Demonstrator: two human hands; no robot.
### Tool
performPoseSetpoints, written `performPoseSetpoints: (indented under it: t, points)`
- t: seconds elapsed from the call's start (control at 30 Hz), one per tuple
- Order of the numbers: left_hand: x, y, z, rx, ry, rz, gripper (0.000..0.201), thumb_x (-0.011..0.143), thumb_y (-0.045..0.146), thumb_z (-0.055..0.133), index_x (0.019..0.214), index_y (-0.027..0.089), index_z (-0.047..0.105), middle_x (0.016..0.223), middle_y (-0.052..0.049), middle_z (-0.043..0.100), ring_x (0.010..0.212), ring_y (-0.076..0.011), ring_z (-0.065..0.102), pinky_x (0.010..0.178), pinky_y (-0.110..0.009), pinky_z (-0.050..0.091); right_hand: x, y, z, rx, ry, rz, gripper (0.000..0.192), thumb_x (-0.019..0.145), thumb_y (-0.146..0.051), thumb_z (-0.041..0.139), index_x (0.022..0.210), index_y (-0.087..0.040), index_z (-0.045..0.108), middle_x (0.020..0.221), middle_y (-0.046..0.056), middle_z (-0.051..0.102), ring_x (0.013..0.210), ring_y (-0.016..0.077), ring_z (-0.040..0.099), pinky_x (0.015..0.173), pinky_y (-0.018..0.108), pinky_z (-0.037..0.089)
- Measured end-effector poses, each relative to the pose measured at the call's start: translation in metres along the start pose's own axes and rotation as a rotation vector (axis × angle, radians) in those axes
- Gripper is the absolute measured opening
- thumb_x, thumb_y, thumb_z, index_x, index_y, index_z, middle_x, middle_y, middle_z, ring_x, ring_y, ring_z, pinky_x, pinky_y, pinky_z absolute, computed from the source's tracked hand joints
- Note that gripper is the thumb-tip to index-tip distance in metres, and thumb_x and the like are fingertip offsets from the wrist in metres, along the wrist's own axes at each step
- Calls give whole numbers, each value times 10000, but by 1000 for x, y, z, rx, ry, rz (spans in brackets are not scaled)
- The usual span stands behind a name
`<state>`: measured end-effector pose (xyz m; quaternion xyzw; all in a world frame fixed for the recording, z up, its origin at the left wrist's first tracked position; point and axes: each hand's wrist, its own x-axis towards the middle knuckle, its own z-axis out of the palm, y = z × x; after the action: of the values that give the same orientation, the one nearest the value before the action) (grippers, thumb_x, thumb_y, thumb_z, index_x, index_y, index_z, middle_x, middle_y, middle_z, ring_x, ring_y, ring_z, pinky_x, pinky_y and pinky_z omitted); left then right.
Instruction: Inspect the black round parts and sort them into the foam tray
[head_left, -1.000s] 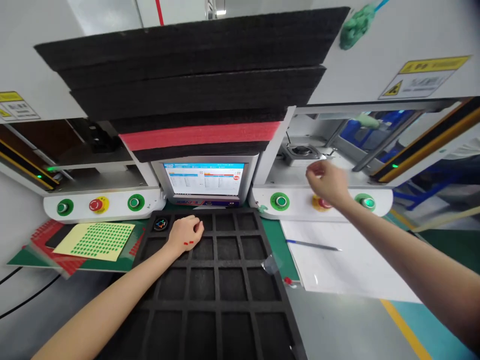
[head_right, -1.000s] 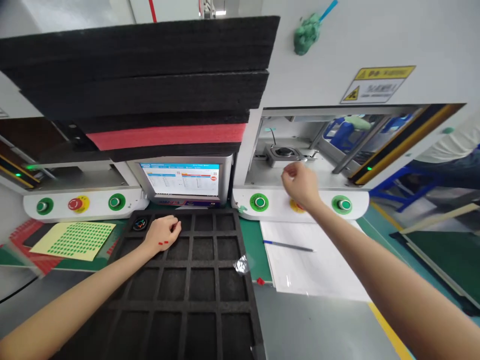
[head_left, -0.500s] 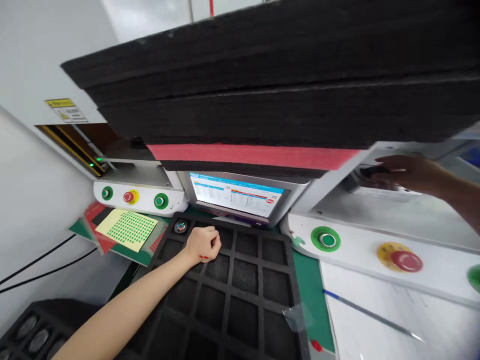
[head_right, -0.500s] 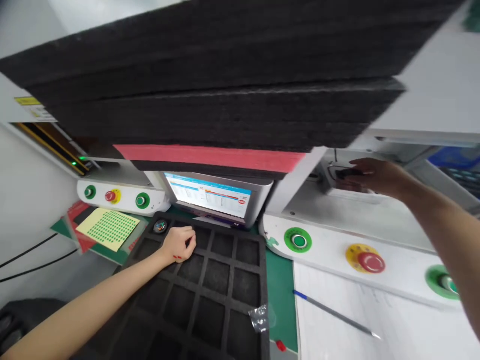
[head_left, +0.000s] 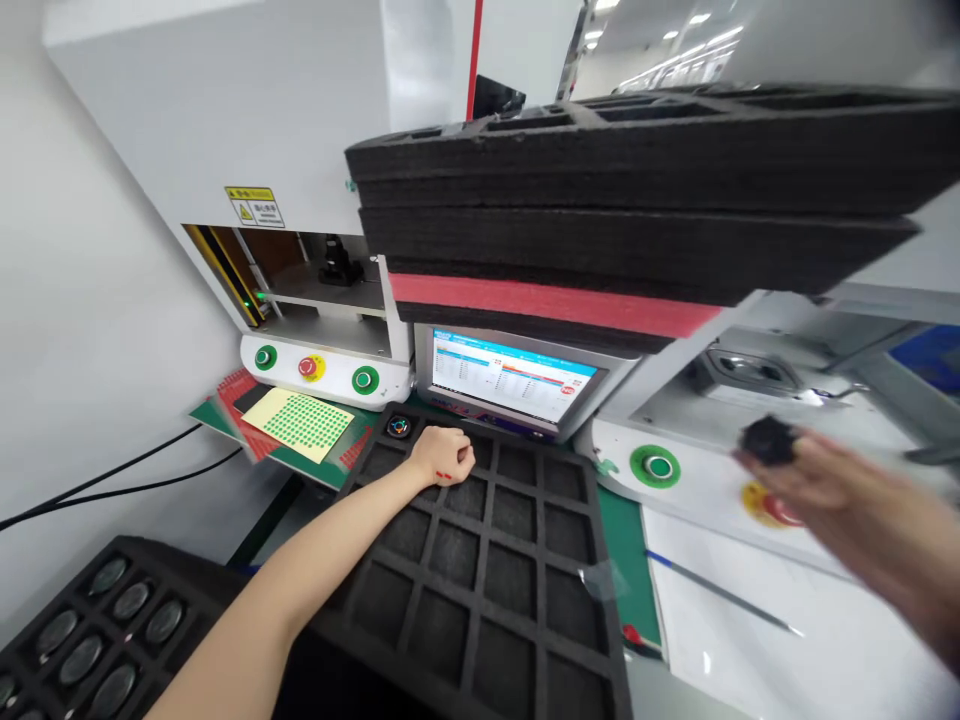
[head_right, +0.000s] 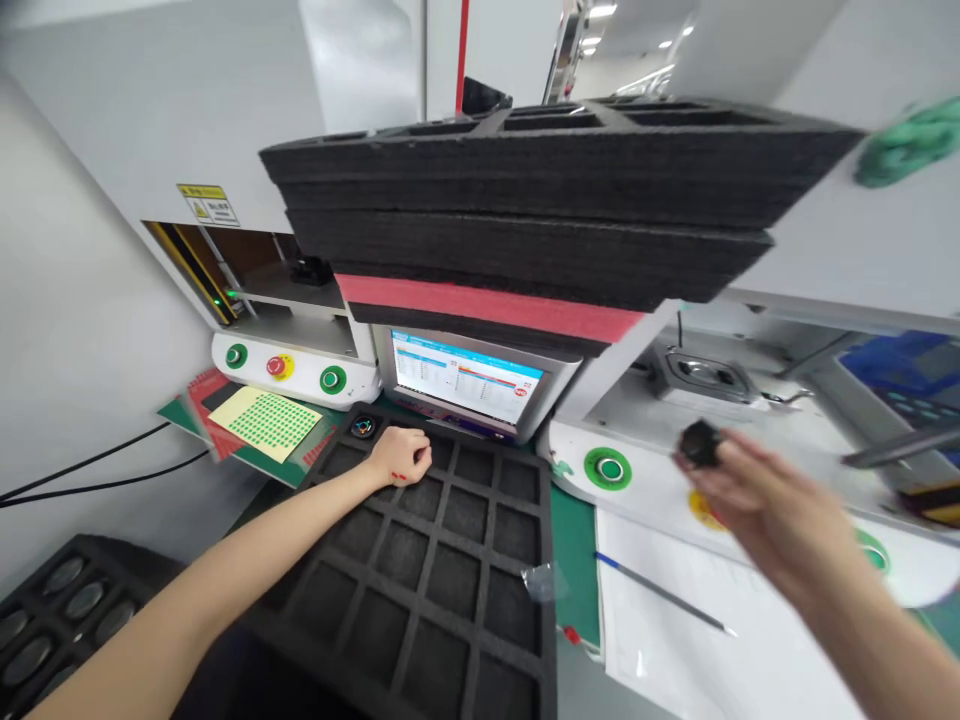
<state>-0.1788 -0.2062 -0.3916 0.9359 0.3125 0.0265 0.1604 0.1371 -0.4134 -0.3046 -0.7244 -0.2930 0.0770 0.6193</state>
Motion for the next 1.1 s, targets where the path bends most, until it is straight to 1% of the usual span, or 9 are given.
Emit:
performPoseSetpoints:
  t: [0.13,0.3,0.43,0.53,0.6,0.7,0.8,0.93,1.1]
  points:
    - [-5,5,-12,-72,5,-23,253,955,334,600,1121,146,631,1117,-82,656,965,-206,653,851,-410,562,-126,-15,11,202,-108,313,485,543,-599,798,890,-266,738,983,193,738,923,440,704,773,521,616]
    - [-24,31,-37,-287,67,-49,261,951,344,606,1121,147,630,1132,-84,653,985,-211,649,868,-420,554,-231,-43,28,626,-177,505,380,677,-485,809,973,-253,752,1137,98,719,1135,318,652,1002,441,540]
    - [-85,70,-47,-593,15,-37,381,999,414,460,923,108,674,921,-94,702,839,-195,676,781,-370,555,-283,-62,50,877,-233,462,323,761,-464,768,985,-231,753,1089,87,730,1058,275,686,1000,494,536]
    - [-158,93,-42,-851,-242,45,620,964,539,338,725,95,698,660,-111,702,581,-186,672,594,-300,546,-312,-66,66,974,-249,447,311,763,-447,781,1002,-254,737,1103,68,729,1053,257,689,985,461,544]
    - [-202,103,-34,-1104,-363,57,706,929,631,271,800,95,713,728,-136,738,593,-184,697,581,-277,551,-328,-66,74,988,-324,491,332,776,-460,776,1052,-288,713,1148,64,720,1073,257,685,937,422,568]
    - [-244,114,-16,-1804,-284,-112,595,738,676,657,794,85,703,728,-136,732,635,-169,706,644,-237,549,-347,-67,85,966,-434,528,342,779,-460,780,1078,-324,684,1162,69,717,1045,268,698,829,390,604]
    - [-260,120,-5,-2053,-139,-280,511,618,556,849,767,91,700,618,-74,687,553,-129,668,594,-195,529,-359,-70,90,960,-466,454,329,755,-440,809,1041,-321,698,1089,82,742,983,273,722,751,363,624]
    - [-275,120,-11,-1768,53,-312,382,690,461,826,780,106,719,655,-66,690,525,-131,645,548,-220,526,-362,-74,79,821,-493,225,289,825,-403,755,1095,-306,720,1083,81,745,971,232,728,766,271,615]
    - [-293,113,-26,-897,396,78,164,875,240,654,886,107,750,688,-73,680,616,-147,608,580,-237,489,-349,-83,62,367,-517,-179,210,870,-198,692,1036,-315,746,938,18,764,813,176,741,734,237,627]
